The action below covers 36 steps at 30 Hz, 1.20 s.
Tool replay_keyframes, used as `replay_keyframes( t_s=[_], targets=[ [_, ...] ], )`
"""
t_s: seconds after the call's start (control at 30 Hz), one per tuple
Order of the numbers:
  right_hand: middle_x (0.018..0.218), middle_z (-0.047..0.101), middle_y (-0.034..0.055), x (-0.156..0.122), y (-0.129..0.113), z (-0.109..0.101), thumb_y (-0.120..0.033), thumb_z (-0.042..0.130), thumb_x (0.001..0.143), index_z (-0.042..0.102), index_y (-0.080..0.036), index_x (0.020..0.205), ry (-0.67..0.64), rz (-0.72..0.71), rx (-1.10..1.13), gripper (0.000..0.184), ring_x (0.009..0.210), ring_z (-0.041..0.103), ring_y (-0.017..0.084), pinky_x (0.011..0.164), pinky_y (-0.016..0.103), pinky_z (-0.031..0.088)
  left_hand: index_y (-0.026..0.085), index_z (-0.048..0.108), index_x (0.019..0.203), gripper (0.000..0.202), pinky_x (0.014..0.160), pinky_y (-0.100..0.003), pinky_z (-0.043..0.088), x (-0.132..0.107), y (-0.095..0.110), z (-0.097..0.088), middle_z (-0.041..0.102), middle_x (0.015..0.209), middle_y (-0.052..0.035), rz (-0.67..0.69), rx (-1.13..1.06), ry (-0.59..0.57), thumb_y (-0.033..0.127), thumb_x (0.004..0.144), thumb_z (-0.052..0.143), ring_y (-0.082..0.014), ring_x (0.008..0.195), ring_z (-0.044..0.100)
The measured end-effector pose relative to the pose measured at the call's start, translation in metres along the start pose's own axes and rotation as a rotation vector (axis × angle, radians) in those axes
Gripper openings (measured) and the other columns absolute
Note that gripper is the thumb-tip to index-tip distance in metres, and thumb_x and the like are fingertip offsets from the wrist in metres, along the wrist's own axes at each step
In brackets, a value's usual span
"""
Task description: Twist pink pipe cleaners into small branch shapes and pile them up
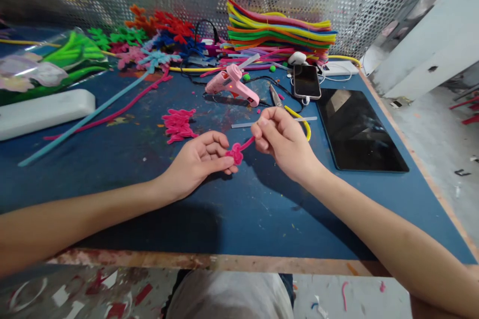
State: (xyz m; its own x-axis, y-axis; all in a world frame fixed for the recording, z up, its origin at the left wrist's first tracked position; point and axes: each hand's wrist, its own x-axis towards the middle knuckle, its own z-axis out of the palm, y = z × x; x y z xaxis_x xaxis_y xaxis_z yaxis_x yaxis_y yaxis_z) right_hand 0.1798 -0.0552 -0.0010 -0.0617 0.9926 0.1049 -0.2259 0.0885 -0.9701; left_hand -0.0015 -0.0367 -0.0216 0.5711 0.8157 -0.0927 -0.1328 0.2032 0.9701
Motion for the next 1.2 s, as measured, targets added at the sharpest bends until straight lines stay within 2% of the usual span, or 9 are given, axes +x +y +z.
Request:
replay_keyframes(
  t_s=[0.13,0.33,0.67,0.77,0.83,0.9,1.0,1.07,1.2],
  targets=[
    [0.064,0.045,-0.0044,0.004,-0.001,-0.01,-0.031,0.055,0.085,0.042,-0.022,0.078,-0.012,-0.105,-0.141,0.018,0.048,0.038,0.006,0.045,0.021,0.033,0.016,0.046,0.083,0.027,0.056,-0.018,0.05,0.0,0.002,-0.001,0.062,0.063,0.003,0.003,0.018,-0.015,0.015,0.069,0.069,-0.0114,0.06,0.065],
    [0.063,0.045,-0.0043,0.007,-0.007,-0.016,-0.034,0.056,0.084,0.042,-0.023,0.078,-0.016,-0.126,-0.266,0.019,0.047,0.038,0.007,0.044,0.021,0.033,0.016,0.043,0.078,0.028,0.055,-0.017,0.049,0.0,0.008,-0.002,0.059,0.061,0.0047,-0.007,0.029,-0.052,0.012,0.068,0.069,-0.0105,0.058,0.065],
    [0.063,0.044,-0.0044,0.011,-0.008,-0.022,-0.033,0.055,0.085,0.043,-0.023,0.079,-0.044,-0.119,-0.272,0.017,0.046,0.037,0.007,0.042,0.021,0.03,0.016,0.043,0.074,0.029,0.052,-0.018,0.05,0.002,0.01,-0.003,0.053,0.062,0.0068,-0.035,0.029,-0.09,0.013,0.066,0.071,-0.0111,0.056,0.065],
    [0.065,0.046,-0.0035,0.01,-0.011,-0.022,-0.035,0.055,0.084,0.043,-0.023,0.08,-0.027,-0.102,-0.245,0.017,0.048,0.038,0.008,0.042,0.021,0.031,0.015,0.045,0.075,0.027,0.054,-0.017,0.05,0.005,0.004,-0.005,0.057,0.062,0.0057,-0.029,-0.009,-0.035,0.015,0.067,0.071,-0.0116,0.059,0.066],
    [0.073,0.052,-0.0013,0.008,-0.013,-0.019,-0.036,0.055,0.084,0.044,-0.024,0.083,0.002,-0.106,-0.208,0.016,0.05,0.042,0.008,0.042,0.021,0.033,0.015,0.049,0.081,0.025,0.055,-0.018,0.051,0.006,0.0,-0.007,0.061,0.064,0.0037,-0.016,-0.05,0.005,0.017,0.068,0.071,-0.0124,0.063,0.067],
    [0.09,0.056,0.0012,0.005,-0.013,-0.015,-0.035,0.056,0.084,0.045,-0.025,0.089,0.022,-0.117,-0.163,0.015,0.054,0.046,0.008,0.044,0.022,0.036,0.015,0.054,0.088,0.027,0.057,-0.018,0.052,0.007,-0.003,-0.008,0.065,0.068,0.0013,-0.009,-0.084,0.027,0.019,0.068,0.071,-0.0133,0.066,0.067],
    [0.107,0.054,0.0025,0.0,-0.005,-0.009,-0.031,0.061,0.079,0.046,-0.027,0.099,-0.025,-0.088,-0.149,0.025,0.057,0.049,0.007,0.046,0.021,0.039,0.014,0.058,0.089,0.027,0.06,-0.018,0.052,0.007,-0.003,-0.008,0.067,0.073,-0.0005,-0.009,-0.128,0.061,0.021,0.068,0.072,-0.0143,0.07,0.068],
    [0.101,0.056,0.0022,-0.002,0.004,-0.005,-0.03,0.064,0.077,0.049,-0.024,0.1,-0.103,-0.009,-0.201,0.029,0.058,0.05,0.007,0.046,0.021,0.041,0.014,0.059,0.088,0.025,0.061,-0.018,0.052,0.007,-0.003,-0.009,0.068,0.074,-0.0011,-0.022,-0.151,0.067,0.021,0.068,0.072,-0.014,0.071,0.068],
    [0.075,0.058,-0.0004,-0.007,0.015,0.002,-0.032,0.061,0.079,0.056,-0.018,0.091,-0.209,0.1,-0.321,0.019,0.056,0.053,0.008,0.051,0.021,0.045,0.013,0.06,0.09,0.026,0.062,-0.02,0.053,0.007,-0.003,-0.01,0.067,0.074,-0.0018,-0.043,-0.149,0.047,0.022,0.068,0.072,-0.0125,0.068,0.066]
  ],
)
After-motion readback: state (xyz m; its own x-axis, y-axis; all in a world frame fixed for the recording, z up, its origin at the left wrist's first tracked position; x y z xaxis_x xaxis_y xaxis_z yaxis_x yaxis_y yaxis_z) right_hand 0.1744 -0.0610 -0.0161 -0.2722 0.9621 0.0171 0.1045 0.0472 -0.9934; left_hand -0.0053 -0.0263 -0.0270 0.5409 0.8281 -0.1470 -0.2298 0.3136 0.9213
